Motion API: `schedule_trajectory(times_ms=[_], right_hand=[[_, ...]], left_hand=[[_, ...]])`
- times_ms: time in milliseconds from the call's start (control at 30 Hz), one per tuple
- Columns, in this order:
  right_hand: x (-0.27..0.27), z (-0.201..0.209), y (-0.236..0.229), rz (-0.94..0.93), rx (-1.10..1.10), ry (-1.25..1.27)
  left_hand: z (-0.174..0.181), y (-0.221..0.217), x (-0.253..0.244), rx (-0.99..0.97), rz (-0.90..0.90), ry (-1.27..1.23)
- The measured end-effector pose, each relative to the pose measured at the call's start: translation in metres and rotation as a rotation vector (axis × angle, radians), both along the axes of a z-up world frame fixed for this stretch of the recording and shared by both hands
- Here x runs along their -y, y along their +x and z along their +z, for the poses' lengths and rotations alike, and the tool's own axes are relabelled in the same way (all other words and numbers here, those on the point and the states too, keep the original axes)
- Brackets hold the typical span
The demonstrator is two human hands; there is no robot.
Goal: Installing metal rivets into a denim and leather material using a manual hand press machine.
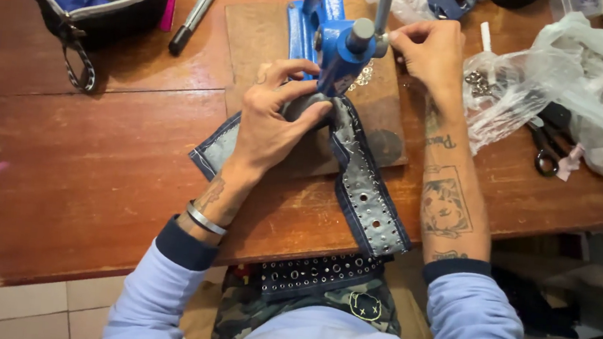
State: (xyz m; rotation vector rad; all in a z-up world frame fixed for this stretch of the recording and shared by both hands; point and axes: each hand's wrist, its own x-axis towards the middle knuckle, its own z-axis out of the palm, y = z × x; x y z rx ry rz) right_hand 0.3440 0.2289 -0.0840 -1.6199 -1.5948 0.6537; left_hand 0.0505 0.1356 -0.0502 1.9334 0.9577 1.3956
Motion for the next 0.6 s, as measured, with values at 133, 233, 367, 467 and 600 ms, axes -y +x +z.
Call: schedule_trajectory(times_ms=[133,233,367,467,600], right_hand=[[0.028,0.024,-0.014,-0.043,0.113,0.089],[0.066,0.047,-0.043,0.033,0.178,0.389],[0.115,0.067,-0.082,0.163,0.369,0.718],[0.118,0.070,-0.096,0.231,0.363,0.823],[0.110,0.061,-0.099,0.287,0.333,0.872]], left_hand=[[-0.004,0.005,0.001,0.023,-0.033,-0.061],[-0.004,0.005,-0.004,0.041,-0.023,-0.045],[-0.003,0.000,-0.001,0.033,-0.012,-0.015],[-0.004,0.001,-0.003,0.061,-0.039,-0.059],[-0.007,0.000,-0.002,0.064,-0.016,-0.072]])
